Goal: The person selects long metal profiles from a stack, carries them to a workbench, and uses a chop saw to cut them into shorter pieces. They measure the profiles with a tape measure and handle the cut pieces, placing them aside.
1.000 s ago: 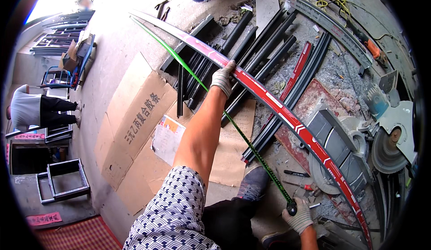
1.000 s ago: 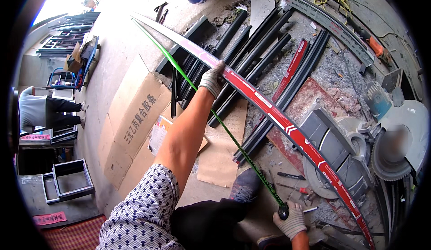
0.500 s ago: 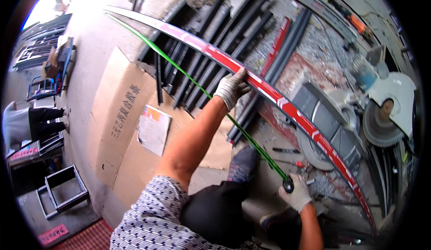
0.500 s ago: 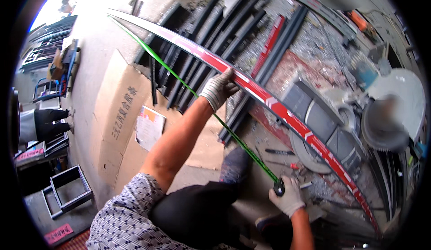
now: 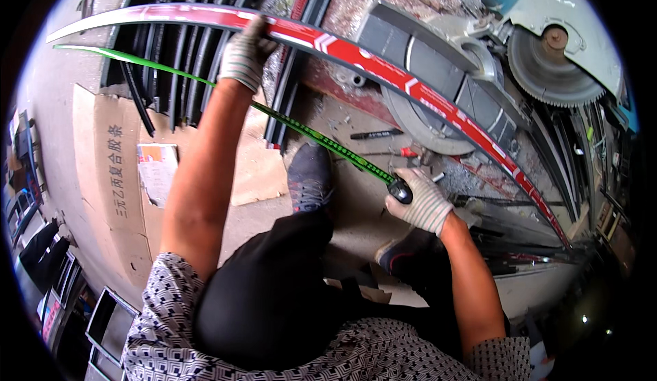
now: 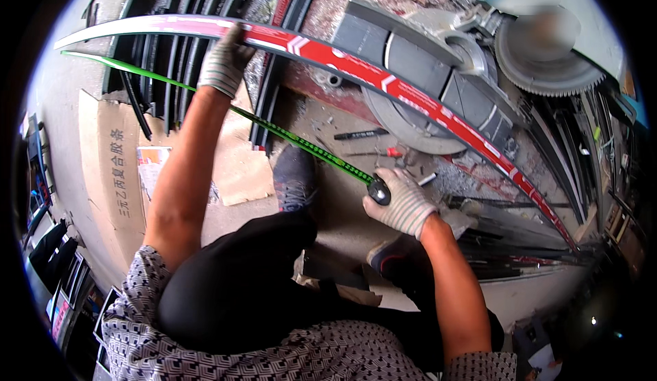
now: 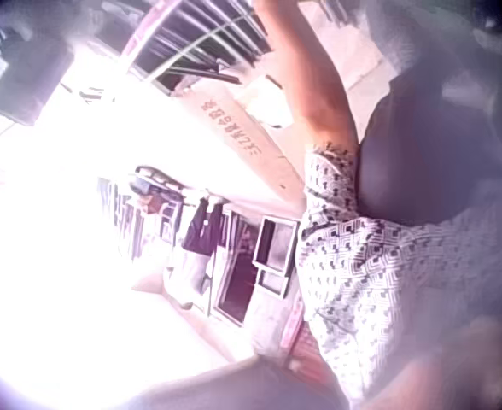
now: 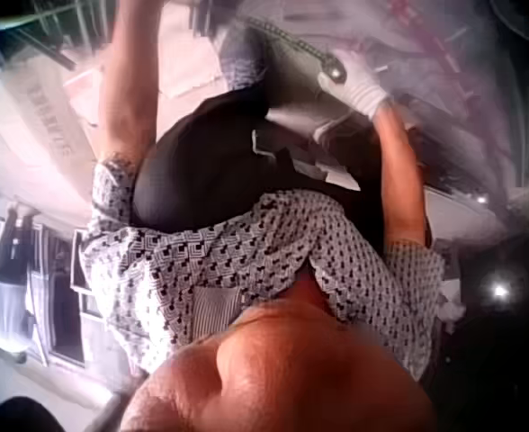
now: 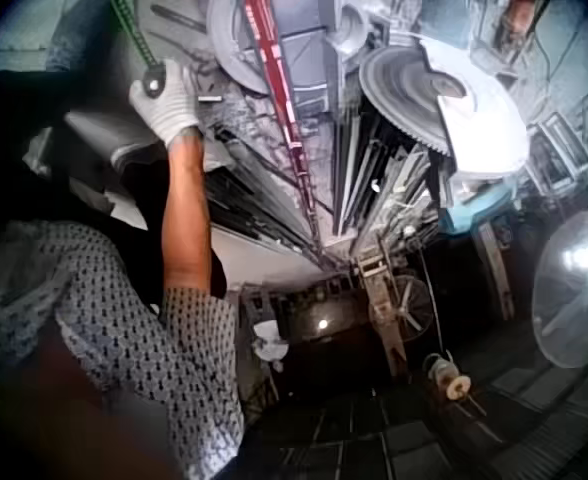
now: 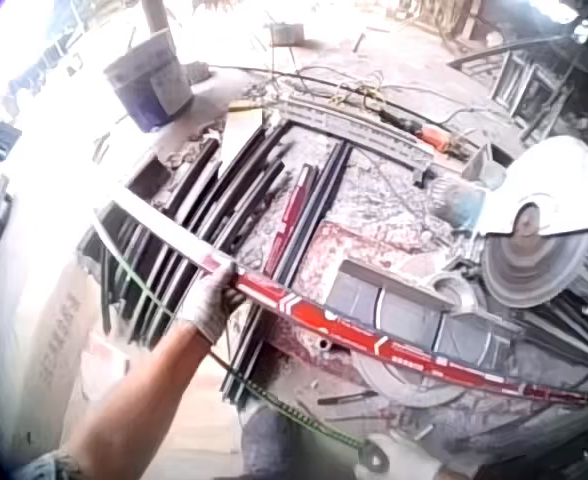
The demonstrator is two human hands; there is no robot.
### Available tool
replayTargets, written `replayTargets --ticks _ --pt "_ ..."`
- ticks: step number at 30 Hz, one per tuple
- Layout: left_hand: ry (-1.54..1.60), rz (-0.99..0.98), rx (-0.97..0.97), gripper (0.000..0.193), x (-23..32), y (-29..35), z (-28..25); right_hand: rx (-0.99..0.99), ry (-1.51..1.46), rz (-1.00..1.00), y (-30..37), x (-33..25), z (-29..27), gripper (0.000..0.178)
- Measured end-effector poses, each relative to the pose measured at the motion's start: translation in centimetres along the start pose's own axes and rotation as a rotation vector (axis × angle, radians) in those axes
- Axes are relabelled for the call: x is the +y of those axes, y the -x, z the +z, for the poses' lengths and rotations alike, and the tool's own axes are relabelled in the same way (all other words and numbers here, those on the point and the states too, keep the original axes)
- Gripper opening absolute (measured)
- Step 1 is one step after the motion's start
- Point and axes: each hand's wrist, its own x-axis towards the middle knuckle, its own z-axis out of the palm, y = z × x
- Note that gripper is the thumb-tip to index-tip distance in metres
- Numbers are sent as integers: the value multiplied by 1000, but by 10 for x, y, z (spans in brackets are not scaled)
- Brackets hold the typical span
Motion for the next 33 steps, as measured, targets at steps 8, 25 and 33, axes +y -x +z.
replayTargets --ticks 8,25,33 --pt "36 -56 83 17 32 -21 -16 -8 37 -21 -1 0 -3 65" --pt "-955 717 729 43 97 51 -86 96 85 -43 9 -12 -27 62" --pt "47 159 465 61 67 42 -105 198 89 -141 30 -28 -52 56"
